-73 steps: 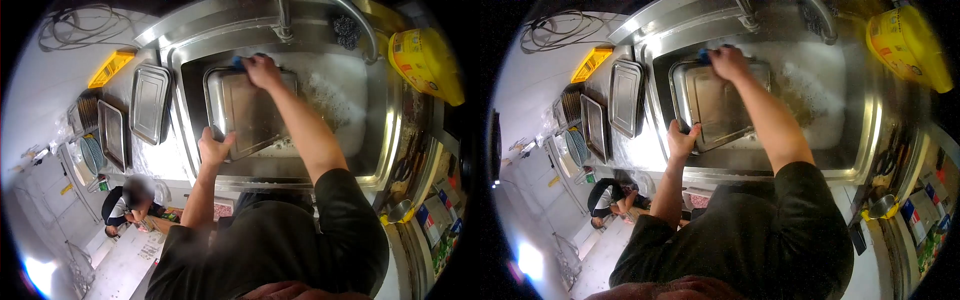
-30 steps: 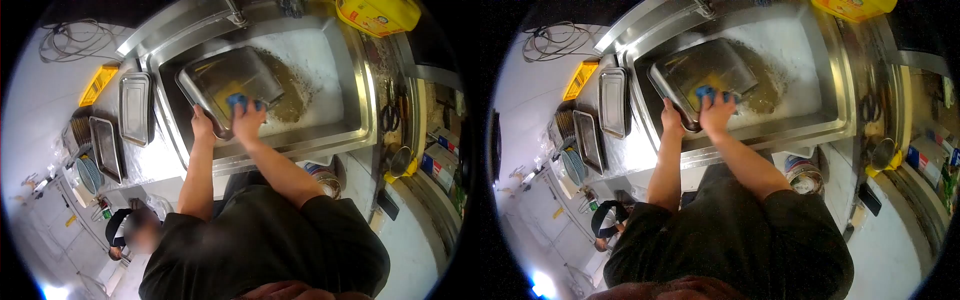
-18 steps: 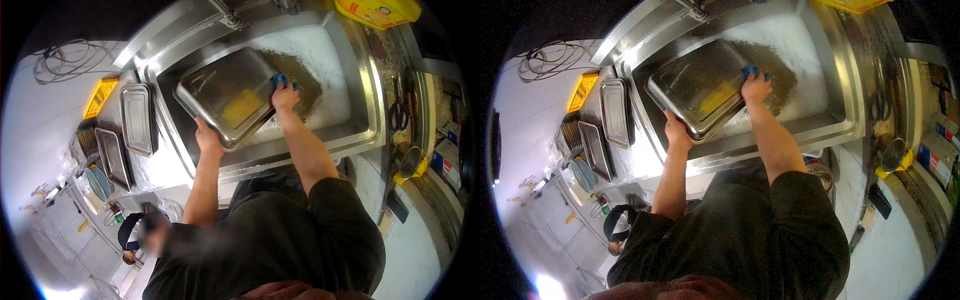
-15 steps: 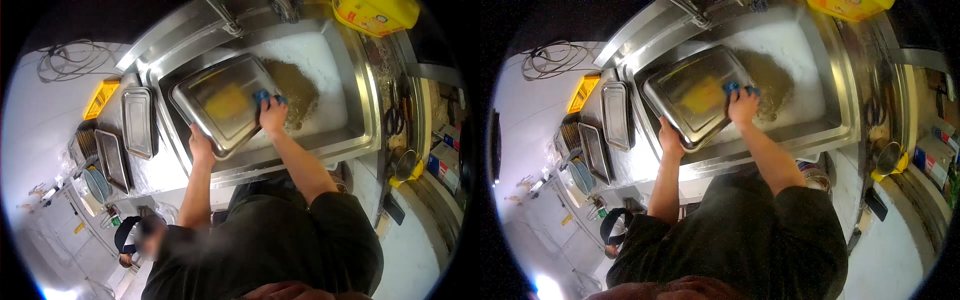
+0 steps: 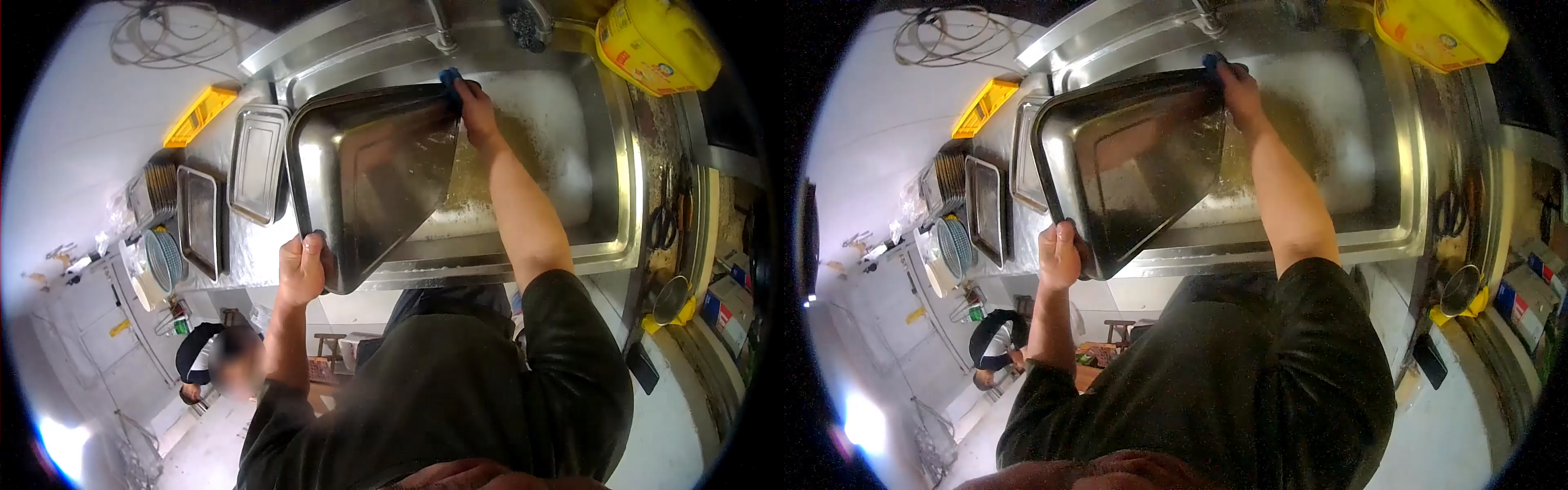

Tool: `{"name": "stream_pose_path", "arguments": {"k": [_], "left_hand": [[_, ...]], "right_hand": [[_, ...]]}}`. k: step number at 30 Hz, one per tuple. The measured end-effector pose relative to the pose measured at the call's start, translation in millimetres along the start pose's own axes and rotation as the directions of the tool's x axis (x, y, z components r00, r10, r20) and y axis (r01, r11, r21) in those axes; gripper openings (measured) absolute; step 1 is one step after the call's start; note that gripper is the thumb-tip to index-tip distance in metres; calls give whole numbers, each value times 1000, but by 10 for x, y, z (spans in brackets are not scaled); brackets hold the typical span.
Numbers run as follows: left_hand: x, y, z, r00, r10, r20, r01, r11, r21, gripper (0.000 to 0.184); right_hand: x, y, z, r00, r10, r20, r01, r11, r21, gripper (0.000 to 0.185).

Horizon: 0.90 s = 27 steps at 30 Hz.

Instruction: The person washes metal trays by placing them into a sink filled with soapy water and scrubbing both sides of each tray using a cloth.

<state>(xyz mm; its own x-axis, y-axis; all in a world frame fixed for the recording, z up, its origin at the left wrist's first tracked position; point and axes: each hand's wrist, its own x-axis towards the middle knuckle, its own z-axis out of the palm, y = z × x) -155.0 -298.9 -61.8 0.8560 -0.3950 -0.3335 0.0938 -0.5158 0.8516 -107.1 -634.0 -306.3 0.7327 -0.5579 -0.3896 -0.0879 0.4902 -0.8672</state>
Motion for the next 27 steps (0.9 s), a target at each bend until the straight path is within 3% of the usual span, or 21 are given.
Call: {"name": "stream_pose_path", "arguments": {"k": [2,5,6,9,13,16,19,24,27], "left_hand": [[-40,-25,-94,997,74,10,-74,997,14,43],[-121,188,-134,988,155,18,-156,985,79,43],[-156,152,-166,990,142,1,-142,989,40,43],[-191,73,-225,992,111,-67,-114,992,-55,44],[-168,18,-161,985,27,-170,-59,981,-186,44],[-199,-109,-74,991,32,-132,-65,966,-251,44],[-322,-119,4,994,21,-111,-51,959,-279,44],[-380,-364,122,980,56,-189,-101,967,-234,44],[-373,-365,172,967,74,-245,-114,982,-152,43]], "right_hand": [[-5,64,-24,994,105,24,-108,978,178,49],[-57,220,-65,934,353,60,-355,891,282,50],[-120,282,-30,932,361,-24,-336,888,314,50],[-402,386,-34,904,386,184,-424,758,496,47],[-493,1082,-79,885,439,155,-450,719,530,43],[-785,1039,-159,844,531,75,-500,728,469,42],[-1073,1002,-322,842,502,196,-520,660,542,40],[-1615,498,-49,917,395,55,-291,568,770,30],[-1592,426,15,820,572,-21,-367,554,747,30]]}}
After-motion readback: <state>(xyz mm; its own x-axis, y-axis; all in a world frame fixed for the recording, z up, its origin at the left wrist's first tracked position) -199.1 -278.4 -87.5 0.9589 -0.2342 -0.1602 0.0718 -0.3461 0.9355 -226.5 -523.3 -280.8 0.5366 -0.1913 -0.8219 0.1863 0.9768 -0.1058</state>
